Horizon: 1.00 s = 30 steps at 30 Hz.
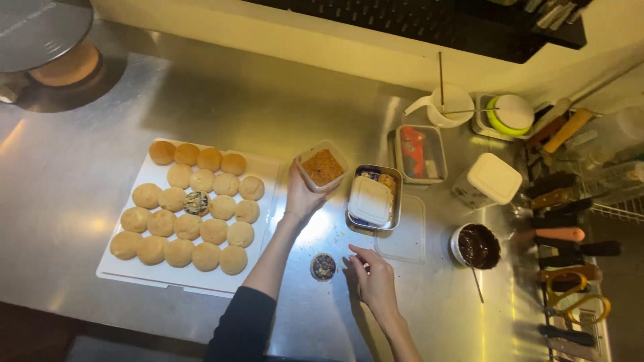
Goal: Decorating small round pastries by dipping them in a chocolate glaze and applying various toppings from containers.
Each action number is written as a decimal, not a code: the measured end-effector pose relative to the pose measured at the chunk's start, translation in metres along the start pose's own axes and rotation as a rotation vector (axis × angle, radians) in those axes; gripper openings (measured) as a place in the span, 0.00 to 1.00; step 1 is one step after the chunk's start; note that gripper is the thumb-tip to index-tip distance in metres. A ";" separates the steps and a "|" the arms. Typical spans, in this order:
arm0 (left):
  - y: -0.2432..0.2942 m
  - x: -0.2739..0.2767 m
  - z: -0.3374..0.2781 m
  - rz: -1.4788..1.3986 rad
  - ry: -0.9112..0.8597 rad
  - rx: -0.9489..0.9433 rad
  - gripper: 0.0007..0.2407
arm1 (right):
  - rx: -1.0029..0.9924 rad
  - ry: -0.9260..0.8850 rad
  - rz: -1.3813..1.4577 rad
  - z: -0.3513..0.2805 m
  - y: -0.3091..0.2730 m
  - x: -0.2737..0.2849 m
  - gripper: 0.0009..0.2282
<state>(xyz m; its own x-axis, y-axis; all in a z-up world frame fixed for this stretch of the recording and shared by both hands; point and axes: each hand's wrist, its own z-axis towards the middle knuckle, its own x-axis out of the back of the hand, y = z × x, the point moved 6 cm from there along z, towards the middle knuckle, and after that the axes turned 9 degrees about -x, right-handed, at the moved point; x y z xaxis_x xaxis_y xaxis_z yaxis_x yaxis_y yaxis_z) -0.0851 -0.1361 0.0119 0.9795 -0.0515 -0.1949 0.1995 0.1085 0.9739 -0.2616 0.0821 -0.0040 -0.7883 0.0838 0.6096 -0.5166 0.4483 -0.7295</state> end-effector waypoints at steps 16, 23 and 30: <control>0.076 0.357 -0.074 0.637 0.158 -0.079 0.29 | 0.012 0.225 -0.253 -0.039 -0.014 -0.054 0.24; 0.119 0.465 -0.061 0.810 0.191 0.016 0.27 | -0.117 0.368 -0.102 -0.059 -0.076 -0.065 0.31; 0.143 0.433 -0.045 0.820 0.095 -0.279 0.20 | -0.266 0.683 -0.007 -0.117 -0.050 -0.049 0.28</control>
<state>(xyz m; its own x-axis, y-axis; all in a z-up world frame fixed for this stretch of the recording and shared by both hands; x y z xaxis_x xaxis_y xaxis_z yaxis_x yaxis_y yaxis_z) 0.3686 -0.0978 0.0614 0.8132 0.2310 0.5341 -0.5819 0.3154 0.7496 -0.1579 0.1592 0.0391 -0.3560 0.5771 0.7350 -0.3541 0.6446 -0.6776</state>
